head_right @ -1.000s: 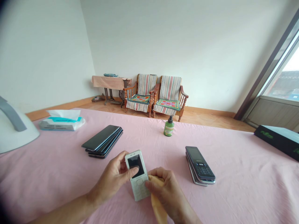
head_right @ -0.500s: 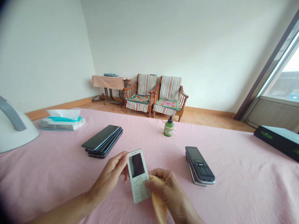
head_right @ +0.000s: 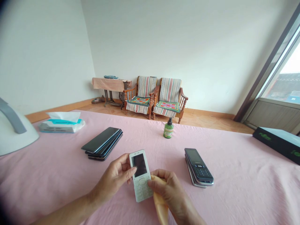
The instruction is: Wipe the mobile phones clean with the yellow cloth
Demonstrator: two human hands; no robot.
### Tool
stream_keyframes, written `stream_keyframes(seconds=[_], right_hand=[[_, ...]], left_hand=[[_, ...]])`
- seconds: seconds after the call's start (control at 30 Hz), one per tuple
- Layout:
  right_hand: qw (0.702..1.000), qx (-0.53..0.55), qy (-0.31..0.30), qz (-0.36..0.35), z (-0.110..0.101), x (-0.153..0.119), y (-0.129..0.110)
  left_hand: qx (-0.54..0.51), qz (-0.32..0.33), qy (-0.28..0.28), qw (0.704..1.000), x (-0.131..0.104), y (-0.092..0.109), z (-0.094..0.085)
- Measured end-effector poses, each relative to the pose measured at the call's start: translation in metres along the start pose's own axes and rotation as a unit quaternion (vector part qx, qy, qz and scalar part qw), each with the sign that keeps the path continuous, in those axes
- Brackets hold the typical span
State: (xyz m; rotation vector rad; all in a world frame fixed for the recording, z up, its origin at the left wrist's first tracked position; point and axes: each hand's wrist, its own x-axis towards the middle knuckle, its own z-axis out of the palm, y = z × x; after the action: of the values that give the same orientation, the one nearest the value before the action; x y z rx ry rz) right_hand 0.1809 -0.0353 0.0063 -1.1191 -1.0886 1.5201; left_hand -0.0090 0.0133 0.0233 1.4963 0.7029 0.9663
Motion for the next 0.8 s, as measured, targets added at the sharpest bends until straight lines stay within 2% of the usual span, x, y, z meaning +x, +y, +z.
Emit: stream_keyframes(seconds=[0.2, 0.33, 0.37, 0.43, 0.5, 0.57, 0.67, 0.8], right_hand=[[1.000, 0.008, -0.009, -0.010, 0.001, -0.003, 0.000], [1.000, -0.026, -0.005, -0.012, 0.003, -0.002, -0.003], [0.999, -0.044, 0.015, -0.024, 0.004, -0.002, -0.004], [0.988, -0.095, 0.095, -0.077, 0.005, -0.002, -0.007], [0.952, -0.170, 0.196, -0.159, 0.009, -0.003, -0.009], [0.901, -0.255, 0.248, -0.249, 0.013, -0.005, -0.011], [0.841, -0.344, 0.231, -0.347, 0.020, -0.007, -0.012], [0.808, -0.393, 0.190, -0.397, 0.026, -0.005, -0.010]], left_hand=[[0.012, 0.017, -0.005, 1.000, 0.000, 0.002, 0.000], [0.020, 0.019, 0.000, 1.000, 0.001, 0.001, -0.001], [0.021, 0.016, 0.004, 1.000, 0.001, 0.000, -0.002], [0.022, 0.011, 0.012, 1.000, 0.001, -0.001, -0.001], [0.023, 0.010, 0.014, 1.000, 0.001, -0.002, 0.000], [0.023, 0.010, 0.006, 1.000, 0.001, -0.002, 0.003], [0.022, 0.007, -0.016, 1.000, 0.000, -0.003, 0.007], [0.014, 0.000, -0.052, 0.999, -0.001, -0.006, 0.010]])
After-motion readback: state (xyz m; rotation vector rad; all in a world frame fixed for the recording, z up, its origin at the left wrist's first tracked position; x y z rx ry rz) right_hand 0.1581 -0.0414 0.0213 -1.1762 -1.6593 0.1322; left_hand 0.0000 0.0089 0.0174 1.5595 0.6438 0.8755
